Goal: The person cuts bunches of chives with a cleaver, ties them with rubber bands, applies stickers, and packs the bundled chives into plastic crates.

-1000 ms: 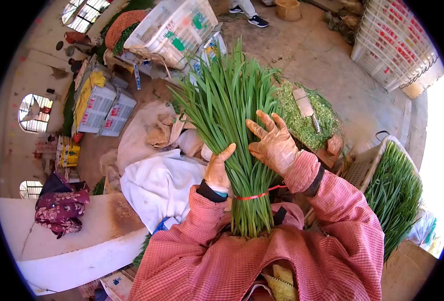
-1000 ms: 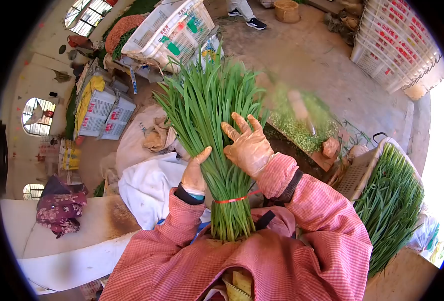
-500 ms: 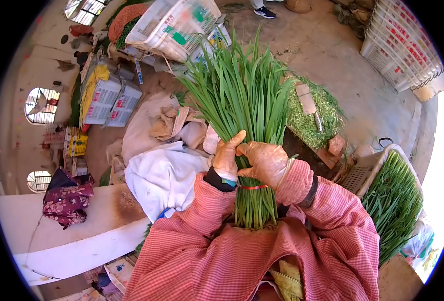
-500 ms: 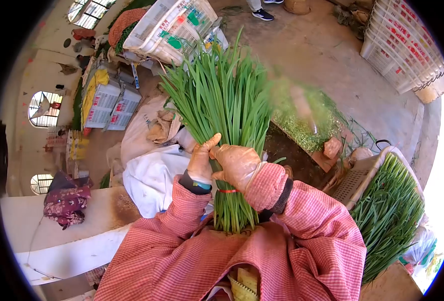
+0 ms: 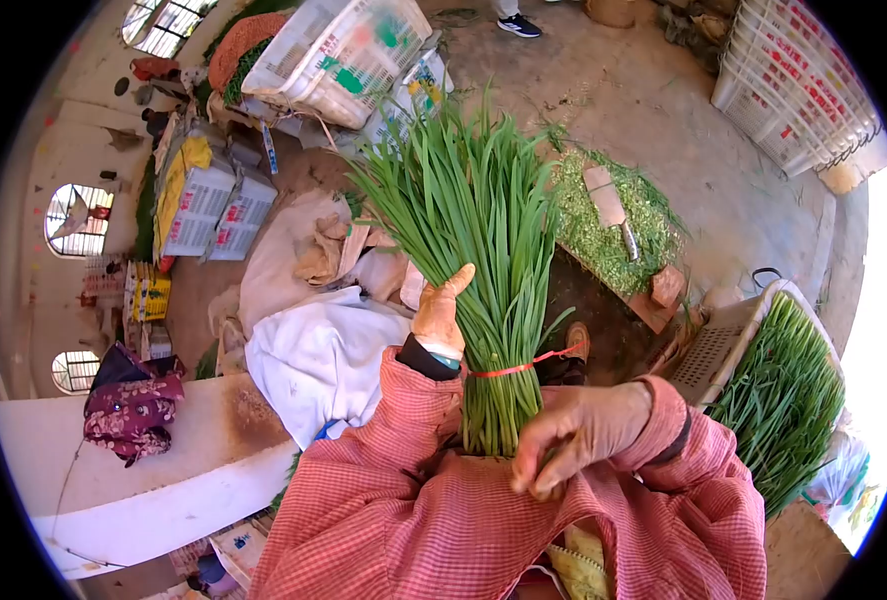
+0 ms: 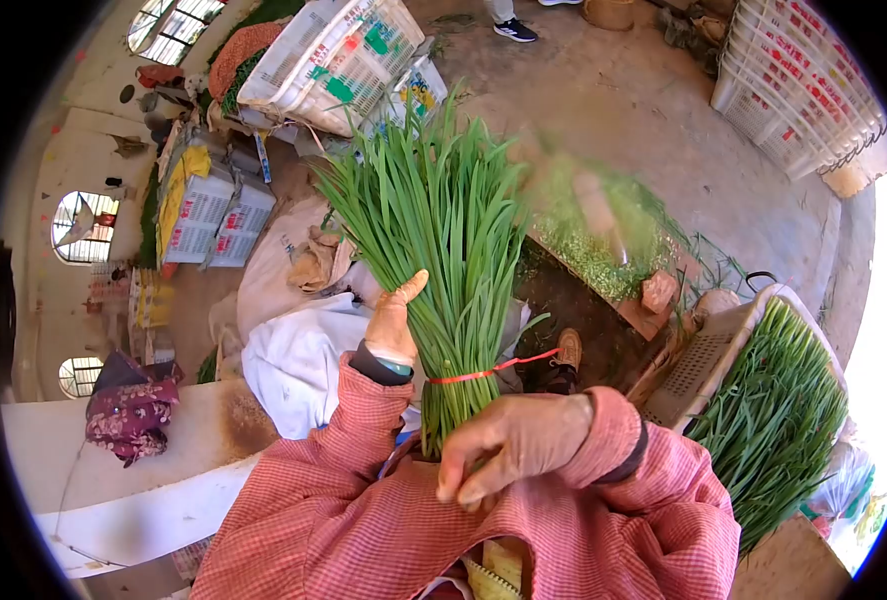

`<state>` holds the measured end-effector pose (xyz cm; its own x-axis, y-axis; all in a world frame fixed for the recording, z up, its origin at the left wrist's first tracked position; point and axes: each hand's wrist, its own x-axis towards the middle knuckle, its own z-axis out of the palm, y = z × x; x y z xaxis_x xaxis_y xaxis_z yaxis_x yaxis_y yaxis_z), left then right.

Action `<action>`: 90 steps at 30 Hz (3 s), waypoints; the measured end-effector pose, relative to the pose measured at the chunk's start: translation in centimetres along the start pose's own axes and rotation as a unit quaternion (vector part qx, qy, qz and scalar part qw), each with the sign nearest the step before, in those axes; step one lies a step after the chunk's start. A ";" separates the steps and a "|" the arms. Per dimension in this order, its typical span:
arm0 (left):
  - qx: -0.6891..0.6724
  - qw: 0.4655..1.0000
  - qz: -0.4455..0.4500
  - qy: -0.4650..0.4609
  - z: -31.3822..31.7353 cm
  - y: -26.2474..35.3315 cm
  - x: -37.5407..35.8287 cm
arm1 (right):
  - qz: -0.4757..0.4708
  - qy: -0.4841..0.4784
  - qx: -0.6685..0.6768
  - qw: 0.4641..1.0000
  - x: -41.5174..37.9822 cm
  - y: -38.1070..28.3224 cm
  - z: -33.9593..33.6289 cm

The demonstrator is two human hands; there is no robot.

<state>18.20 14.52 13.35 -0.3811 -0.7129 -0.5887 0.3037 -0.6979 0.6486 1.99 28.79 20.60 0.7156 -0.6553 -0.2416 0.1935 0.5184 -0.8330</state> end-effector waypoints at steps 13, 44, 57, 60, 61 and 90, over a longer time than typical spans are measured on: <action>0.325 0.936 -0.041 -0.131 -3.2 -0.2 -0.3 | -0.152 0.264 0.336 0.891 7.3 12.4 -5.7; 0.037 0.988 0.014 -0.150 -2.6 -0.5 0.2 | -0.238 0.648 0.195 0.697 5.8 5.6 -3.5; 0.098 0.982 0.049 -0.153 -4.0 0.9 -0.7 | -0.090 0.491 -0.070 0.864 5.2 14.5 -4.1; 0.074 0.981 0.080 -0.159 -2.4 0.3 -1.0 | -0.265 0.433 0.050 0.860 9.7 8.1 -3.5; 0.075 0.981 0.083 -0.160 -2.3 0.6 -1.2 | -0.259 0.444 0.160 0.843 10.4 7.3 -3.2; 0.057 0.984 0.132 -0.106 0.1 -1.2 -3.2 | -0.164 0.413 -0.734 0.514 5.7 -11.8 -2.5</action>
<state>19.02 17.59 14.50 -0.4795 -0.8299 -0.2852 0.3220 -0.4688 0.8225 2.13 17.55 27.83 0.1605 -0.8989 0.4077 -0.9351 -0.2706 -0.2286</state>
